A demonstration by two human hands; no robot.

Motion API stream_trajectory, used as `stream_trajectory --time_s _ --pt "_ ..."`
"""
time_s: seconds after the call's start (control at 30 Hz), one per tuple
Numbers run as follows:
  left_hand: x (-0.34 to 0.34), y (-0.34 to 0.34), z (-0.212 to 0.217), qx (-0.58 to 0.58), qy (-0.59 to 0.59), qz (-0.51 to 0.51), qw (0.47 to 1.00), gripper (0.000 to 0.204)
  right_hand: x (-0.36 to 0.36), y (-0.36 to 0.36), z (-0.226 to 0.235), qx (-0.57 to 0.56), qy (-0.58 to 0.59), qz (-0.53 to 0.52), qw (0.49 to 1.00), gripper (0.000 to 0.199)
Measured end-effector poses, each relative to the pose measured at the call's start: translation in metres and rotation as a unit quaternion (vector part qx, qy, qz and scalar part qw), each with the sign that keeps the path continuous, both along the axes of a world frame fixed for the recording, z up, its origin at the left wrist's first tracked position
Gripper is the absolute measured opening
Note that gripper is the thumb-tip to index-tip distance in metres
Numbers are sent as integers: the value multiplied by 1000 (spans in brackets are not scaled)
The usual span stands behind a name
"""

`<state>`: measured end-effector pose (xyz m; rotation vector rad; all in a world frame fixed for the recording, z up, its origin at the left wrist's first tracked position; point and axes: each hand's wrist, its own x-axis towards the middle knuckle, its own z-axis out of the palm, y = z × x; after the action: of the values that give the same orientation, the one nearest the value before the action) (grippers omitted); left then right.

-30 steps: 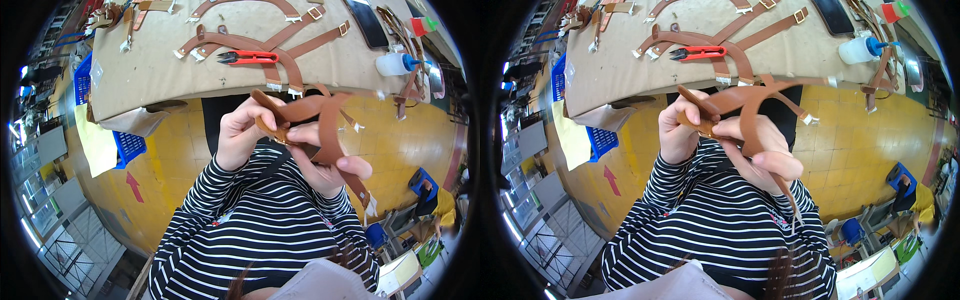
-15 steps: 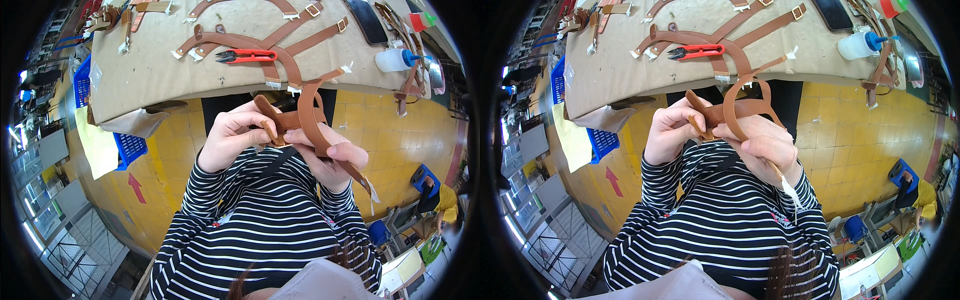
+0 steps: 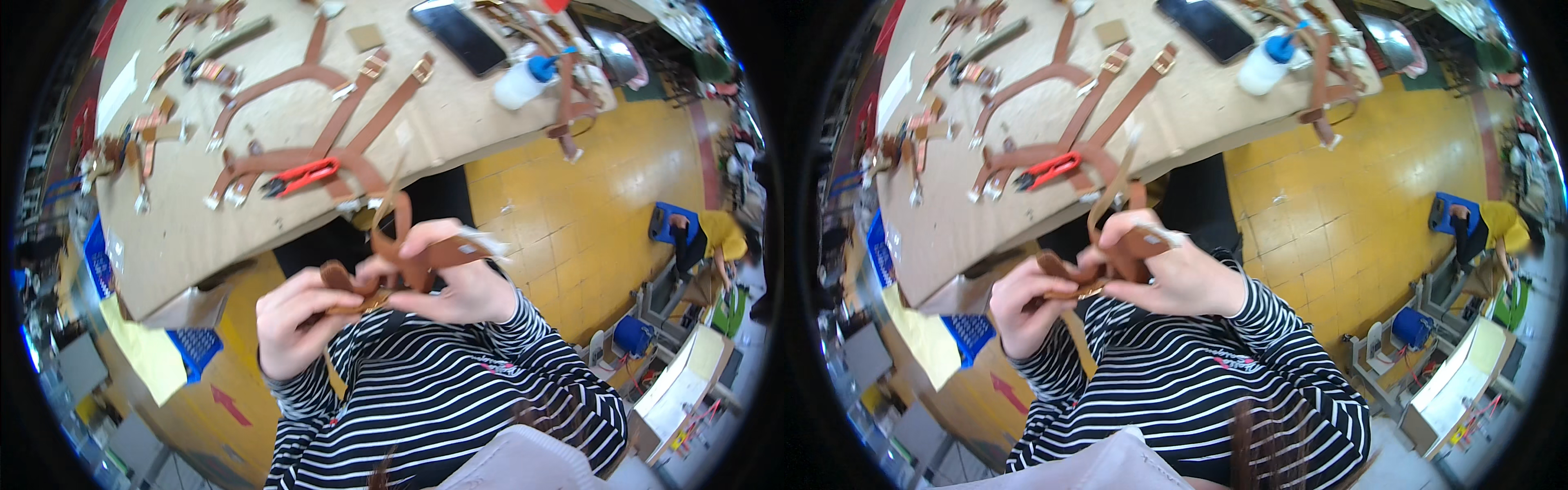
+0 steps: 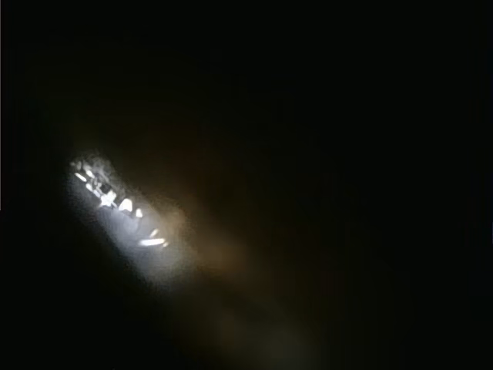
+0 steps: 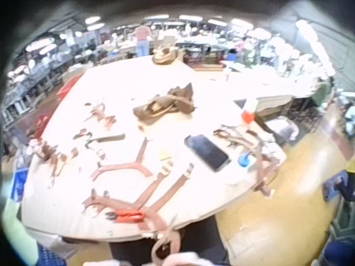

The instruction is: The person assembles brown leather straps by applying glue from a squeeze bottle to strap ends and buckles, then pressing the pieces together. The person handles multiple strap segments and buckles, aligns them, and sets the assembled pieces on the worktable.

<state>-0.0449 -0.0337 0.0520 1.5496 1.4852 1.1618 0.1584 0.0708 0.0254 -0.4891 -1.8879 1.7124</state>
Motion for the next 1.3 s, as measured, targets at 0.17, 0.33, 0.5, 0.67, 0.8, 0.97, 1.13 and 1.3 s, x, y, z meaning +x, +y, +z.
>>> stream_trajectory --time_s 0.17,0.33,0.5,0.67,0.8,0.97,1.13,1.3 --pt "0 8 8 -25 -66 -122 990 41 27 6 -2 -15 21 57 998 44" --pt "7 20 -6 63 -174 -97 978 61 85 20 8 -90 298 8 950 59" --pt "3 18 -18 -9 -168 5 986 35 156 47 49 68 287 -227 928 56" --pt "-2 13 -26 -41 -140 24 989 22 198 104 81 47 50 -512 856 78" --pt "3 11 -27 -68 -144 32 987 22 186 211 79 119 -4 -295 948 64" --pt "18 11 -25 -80 -101 15 992 25 119 339 18 126 -202 -271 933 61" --pt "17 -5 -24 -114 -44 -6 992 27 98 388 -45 148 -314 -269 899 77" --pt "1 -21 -33 -151 -64 50 985 25 111 375 -36 300 -342 -326 829 64"
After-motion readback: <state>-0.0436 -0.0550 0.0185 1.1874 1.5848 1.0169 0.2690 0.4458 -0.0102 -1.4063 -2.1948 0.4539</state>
